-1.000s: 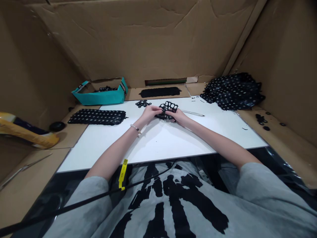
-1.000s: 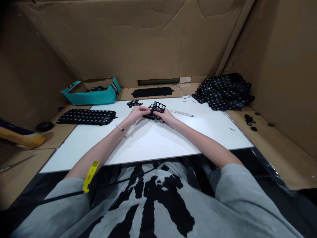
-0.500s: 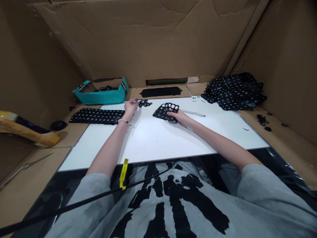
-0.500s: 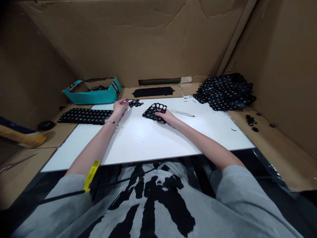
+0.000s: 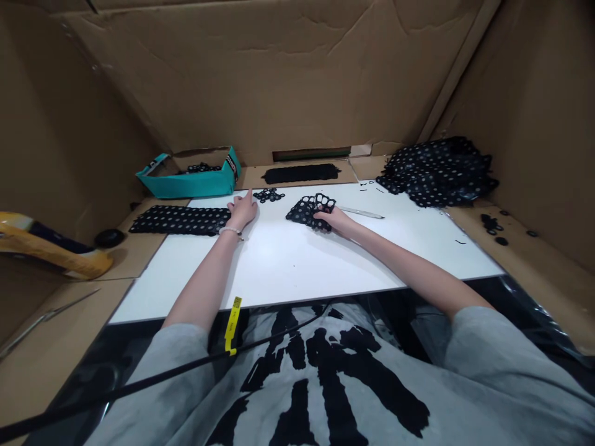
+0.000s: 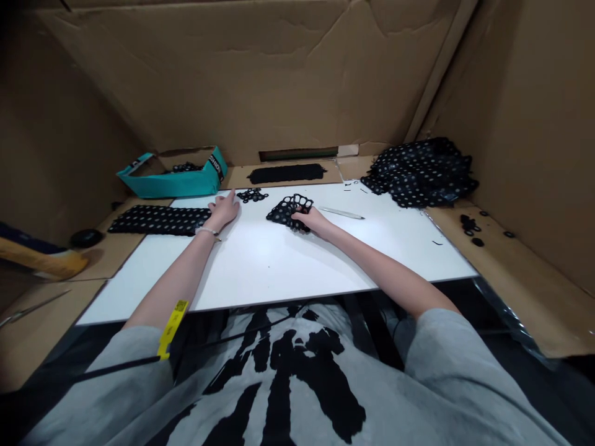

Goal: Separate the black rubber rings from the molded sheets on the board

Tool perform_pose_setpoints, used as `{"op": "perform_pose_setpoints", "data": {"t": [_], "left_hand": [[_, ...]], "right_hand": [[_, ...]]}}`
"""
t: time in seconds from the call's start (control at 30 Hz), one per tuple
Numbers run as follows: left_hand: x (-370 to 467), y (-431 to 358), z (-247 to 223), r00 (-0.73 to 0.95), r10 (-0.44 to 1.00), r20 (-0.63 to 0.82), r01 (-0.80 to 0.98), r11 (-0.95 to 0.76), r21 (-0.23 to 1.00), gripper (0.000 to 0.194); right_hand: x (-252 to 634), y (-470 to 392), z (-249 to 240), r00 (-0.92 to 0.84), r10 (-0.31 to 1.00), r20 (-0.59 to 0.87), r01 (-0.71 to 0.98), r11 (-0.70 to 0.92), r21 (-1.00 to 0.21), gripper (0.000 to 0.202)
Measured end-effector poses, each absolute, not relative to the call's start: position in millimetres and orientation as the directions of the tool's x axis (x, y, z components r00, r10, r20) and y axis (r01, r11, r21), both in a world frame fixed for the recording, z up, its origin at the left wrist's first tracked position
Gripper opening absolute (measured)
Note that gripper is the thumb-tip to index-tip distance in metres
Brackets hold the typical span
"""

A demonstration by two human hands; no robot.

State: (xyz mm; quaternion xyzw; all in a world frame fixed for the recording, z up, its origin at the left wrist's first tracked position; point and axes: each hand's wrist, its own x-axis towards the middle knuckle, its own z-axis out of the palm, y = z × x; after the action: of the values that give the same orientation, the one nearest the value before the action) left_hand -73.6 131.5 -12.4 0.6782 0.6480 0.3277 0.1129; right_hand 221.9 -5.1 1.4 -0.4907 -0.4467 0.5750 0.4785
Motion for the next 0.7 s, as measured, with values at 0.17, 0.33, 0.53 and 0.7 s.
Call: {"op": "perform_pose_setpoints", "data": {"t": [0.17,0.33,0.53,0.7], "left_hand": [[-68,127,-12,0.014,0.951,0.308,0.789,-0.200,0.582,0.066],[-42,102,12,0.128,0.900,0.416,0.762,-0.358,0.539,0.055],[12,58,33,0.474,0.795,0.378,0.617,-0.606,0.502,0.028],[35,38,24,0.510,0.781,0.361,0.523,-0.614,0.591,0.030]], "right_hand": [[222,-4,0,-0.059,0.991,-0.124,-0.106,-0.130,-0.986,0.021],[221,-1,-3,0.009,0.990,-0.137,-0.083,-0.136,-0.987,0.024],[223,1,-4,0.012,0.994,-0.109,-0.163,-0.105,-0.981,0.025],[224,1,-4,-0.008,0.999,-0.045,-0.224,-0.045,-0.974,0.028]]}}
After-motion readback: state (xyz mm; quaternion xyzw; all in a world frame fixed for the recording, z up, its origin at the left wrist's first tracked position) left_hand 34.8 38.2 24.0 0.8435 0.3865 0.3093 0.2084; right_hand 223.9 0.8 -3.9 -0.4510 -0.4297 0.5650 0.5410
